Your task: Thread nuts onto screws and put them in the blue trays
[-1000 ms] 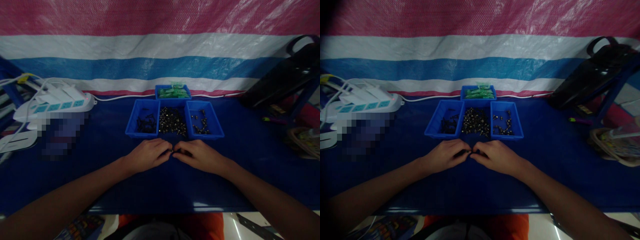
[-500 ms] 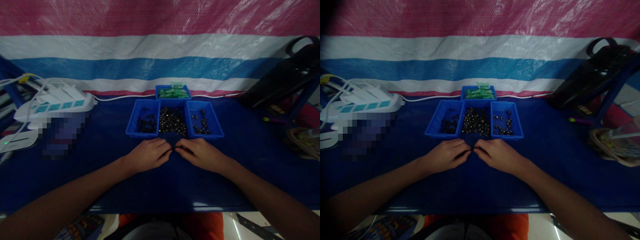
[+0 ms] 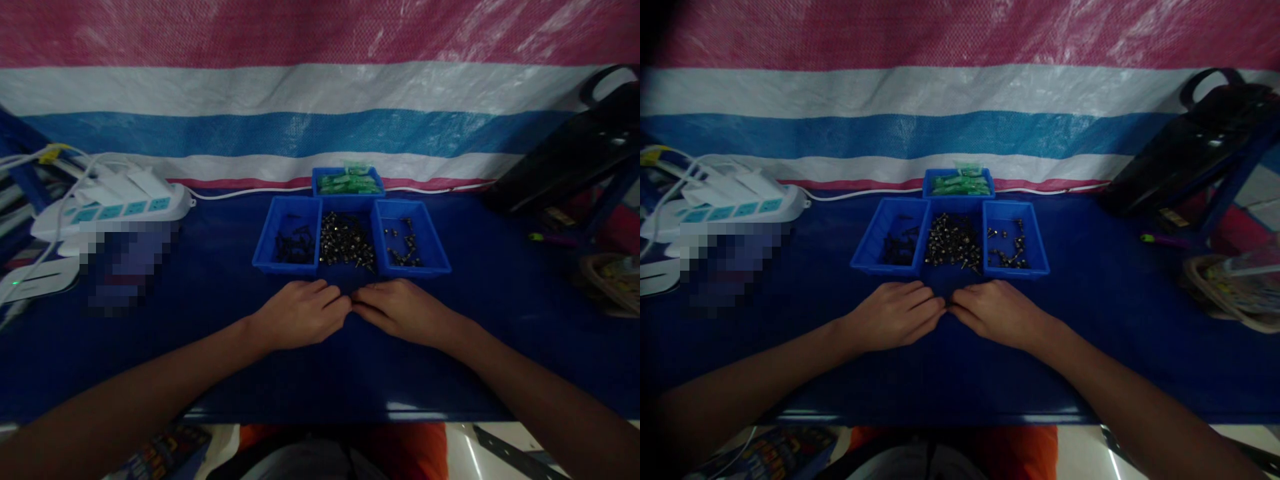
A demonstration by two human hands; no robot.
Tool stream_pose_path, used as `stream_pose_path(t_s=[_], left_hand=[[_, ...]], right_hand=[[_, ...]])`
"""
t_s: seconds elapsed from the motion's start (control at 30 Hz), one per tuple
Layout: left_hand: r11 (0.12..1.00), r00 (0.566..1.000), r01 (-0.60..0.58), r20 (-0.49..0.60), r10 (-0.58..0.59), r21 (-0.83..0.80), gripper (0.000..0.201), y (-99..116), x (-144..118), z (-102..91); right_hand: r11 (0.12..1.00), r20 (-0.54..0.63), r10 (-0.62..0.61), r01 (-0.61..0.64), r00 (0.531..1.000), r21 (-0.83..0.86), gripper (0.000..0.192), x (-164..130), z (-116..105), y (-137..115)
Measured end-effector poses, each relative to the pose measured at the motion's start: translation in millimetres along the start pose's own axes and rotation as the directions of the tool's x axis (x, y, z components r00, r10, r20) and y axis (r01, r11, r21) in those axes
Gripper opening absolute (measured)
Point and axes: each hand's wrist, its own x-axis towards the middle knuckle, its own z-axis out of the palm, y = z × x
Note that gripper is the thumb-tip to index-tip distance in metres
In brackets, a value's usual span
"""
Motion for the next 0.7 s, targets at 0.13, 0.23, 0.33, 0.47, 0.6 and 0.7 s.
stream_pose_path(t_s=[0.13, 0.23, 0.33, 0.47, 0.6, 0.7], left_hand=[[0.999, 0.994, 0.011, 0.111, -0.007, -0.035, 0.014, -2.6, -1.5, 5.2], [0.998, 0.987, 0.033, 0.156, -0.025, -0.047, 0.013, -2.8, -1.7, 8.1], [0.993, 0.981, 0.078, 0.183, -0.061, -0.091, 0.014, -3.1, -1.1, 9.3], [0.971, 0.976, 0.161, 0.177, -0.129, -0.18, 0.024, -4.8, 0.2, 7.4], [0.914, 0.972, 0.203, 0.186, -0.144, -0.352, 0.033, -5.4, 2.1, 3.0], [0.871, 0.958, 0.258, 0.226, -0.176, -0.419, 0.032, -4.5, 3.6, 1.6]], right_hand=[[0.999, -0.016, 0.031, -0.031, 0.999, 0.023, 0.015, -1.8, -3.7, 0.2], [0.997, -0.034, -0.001, 0.003, 0.999, 0.077, 0.018, -3.3, -5.3, -1.3], [0.992, -0.062, -0.031, 0.038, 0.998, 0.124, 0.019, -3.9, -5.1, -3.3], [0.996, -0.116, 0.003, 0.007, 0.993, 0.093, 0.021, -3.4, -3.1, -2.4], [0.999, -0.158, 0.028, -0.022, 0.987, 0.042, 0.018, -2.8, -0.2, -0.8], [0.999, -0.155, 0.023, -0.016, 0.988, 0.048, 0.014, -1.9, 2.4, -2.2]])
